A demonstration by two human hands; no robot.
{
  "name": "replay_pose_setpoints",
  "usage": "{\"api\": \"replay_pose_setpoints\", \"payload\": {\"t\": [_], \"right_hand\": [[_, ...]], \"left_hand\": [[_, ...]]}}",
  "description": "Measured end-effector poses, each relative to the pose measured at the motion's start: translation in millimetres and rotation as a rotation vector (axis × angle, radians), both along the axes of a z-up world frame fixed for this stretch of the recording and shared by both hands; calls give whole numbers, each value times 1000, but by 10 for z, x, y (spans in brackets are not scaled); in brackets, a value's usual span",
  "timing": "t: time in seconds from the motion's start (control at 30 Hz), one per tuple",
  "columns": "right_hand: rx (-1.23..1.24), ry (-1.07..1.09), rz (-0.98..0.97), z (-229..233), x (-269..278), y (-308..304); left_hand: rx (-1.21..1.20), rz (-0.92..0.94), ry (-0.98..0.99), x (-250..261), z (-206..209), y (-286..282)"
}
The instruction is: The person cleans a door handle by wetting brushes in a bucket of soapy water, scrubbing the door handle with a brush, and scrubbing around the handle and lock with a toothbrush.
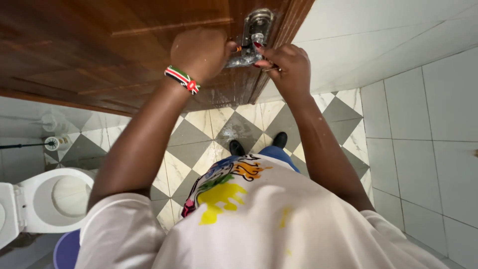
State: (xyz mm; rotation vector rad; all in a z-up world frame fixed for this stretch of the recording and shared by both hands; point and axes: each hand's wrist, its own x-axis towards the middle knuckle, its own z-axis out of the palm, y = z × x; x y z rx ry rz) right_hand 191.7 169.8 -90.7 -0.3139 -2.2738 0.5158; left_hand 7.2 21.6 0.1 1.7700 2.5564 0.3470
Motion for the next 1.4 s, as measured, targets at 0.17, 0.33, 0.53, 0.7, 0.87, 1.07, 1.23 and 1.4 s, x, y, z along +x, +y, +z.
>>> {"api": "replay_pose_setpoints", "payload": {"t": [0.17,0.33,0.53,0.7,0.87,1.07,1.23,1.4], "right_hand": [[-31,32,16,60,13,-54],[-127,36,13,48,-16,-83],[-194,5,6,55,-6,-85],[-154,48,44,100,19,-52],[-200,65,46,136,-6,-72],[-234,32,47,105,-1,-34],[-209,35,37,138,16,-81],[-252,19,52,161,70,-98]], "left_hand": [[53,-184,147,-39,204,-78],[-145,-171,153,-174,334,-141],[-230,-151,114,-199,151,185],[-310,-27,-65,-459,319,-55],[-280,-3,-97,-284,-7,79],[-90,-143,-246,-526,19,-66],[-144,-16,-46,-236,327,-102],[76,144,-127,-69,479,-782]]}}
